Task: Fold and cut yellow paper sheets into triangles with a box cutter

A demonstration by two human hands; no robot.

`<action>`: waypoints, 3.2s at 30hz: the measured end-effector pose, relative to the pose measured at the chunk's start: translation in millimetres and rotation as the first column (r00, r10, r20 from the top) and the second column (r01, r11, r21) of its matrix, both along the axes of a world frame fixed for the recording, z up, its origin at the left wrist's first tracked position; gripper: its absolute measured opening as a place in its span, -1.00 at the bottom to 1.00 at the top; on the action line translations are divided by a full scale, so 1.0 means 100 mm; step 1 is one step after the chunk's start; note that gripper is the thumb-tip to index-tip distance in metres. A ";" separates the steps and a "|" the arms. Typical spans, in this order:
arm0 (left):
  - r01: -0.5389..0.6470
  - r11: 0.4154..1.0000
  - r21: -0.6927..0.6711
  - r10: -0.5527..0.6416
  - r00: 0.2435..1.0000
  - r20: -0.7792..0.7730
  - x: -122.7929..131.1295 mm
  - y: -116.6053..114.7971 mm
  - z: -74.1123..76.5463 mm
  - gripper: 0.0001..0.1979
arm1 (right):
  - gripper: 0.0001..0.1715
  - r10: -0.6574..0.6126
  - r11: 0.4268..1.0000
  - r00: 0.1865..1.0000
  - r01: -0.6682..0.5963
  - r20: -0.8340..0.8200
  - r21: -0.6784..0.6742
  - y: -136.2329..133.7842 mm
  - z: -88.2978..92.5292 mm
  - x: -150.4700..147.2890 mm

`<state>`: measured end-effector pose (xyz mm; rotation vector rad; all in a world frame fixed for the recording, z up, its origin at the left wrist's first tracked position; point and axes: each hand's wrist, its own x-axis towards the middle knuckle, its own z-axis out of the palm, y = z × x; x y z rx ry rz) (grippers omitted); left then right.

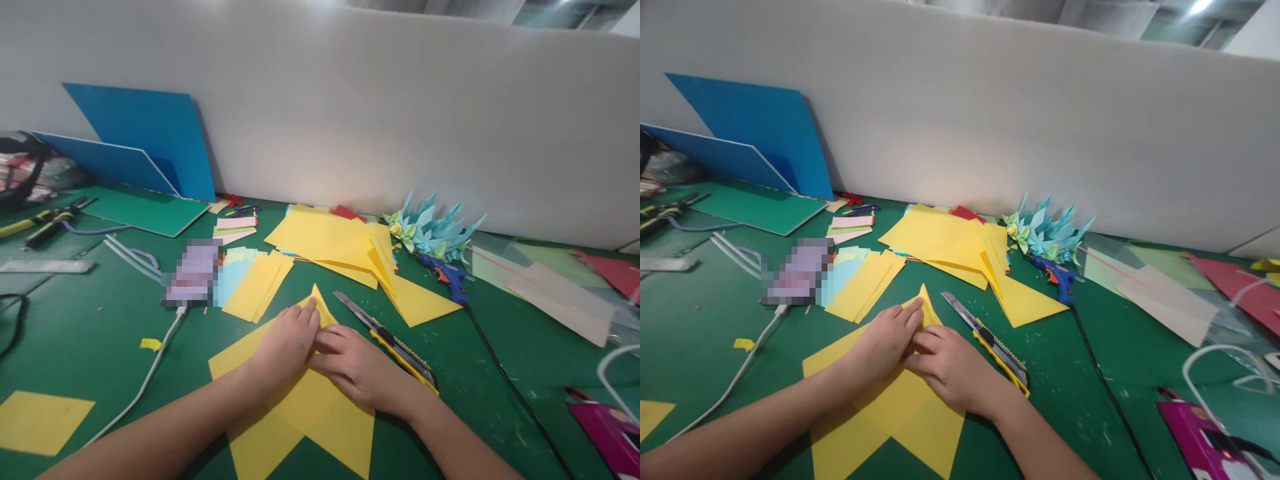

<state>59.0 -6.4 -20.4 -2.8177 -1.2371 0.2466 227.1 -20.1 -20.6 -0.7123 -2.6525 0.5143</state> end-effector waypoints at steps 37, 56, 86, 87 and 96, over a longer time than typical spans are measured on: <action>-0.046 0.997 0.057 0.040 0.995 0.089 0.05 0.03 -0.02 -0.48 | -0.50 -0.537 0.842 0.791 0.483 0.294 0.241 0.33 -0.02 -0.19; -0.073 0.995 0.063 0.049 0.944 0.327 -0.06 0.03 -0.11 -0.64 | -0.71 -0.565 0.795 0.825 0.547 -0.011 0.262 -0.05 -0.21 -0.13; -0.200 0.979 0.029 0.099 0.599 0.795 -0.11 0.12 0.02 -0.85 | -0.71 -0.685 0.718 0.637 0.509 -0.354 -0.475 0.01 -0.06 -0.14; -0.248 0.968 -0.048 0.165 0.476 0.864 -0.11 0.14 0.03 -0.74 | -0.71 -0.703 0.704 0.610 0.527 -0.365 -0.476 0.01 -0.06 -0.13; 0.308 0.469 -0.828 0.857 0.068 0.511 -0.10 0.10 0.17 -0.67 | -0.68 -0.757 0.648 0.549 0.565 -0.354 -0.511 0.03 -0.07 -0.07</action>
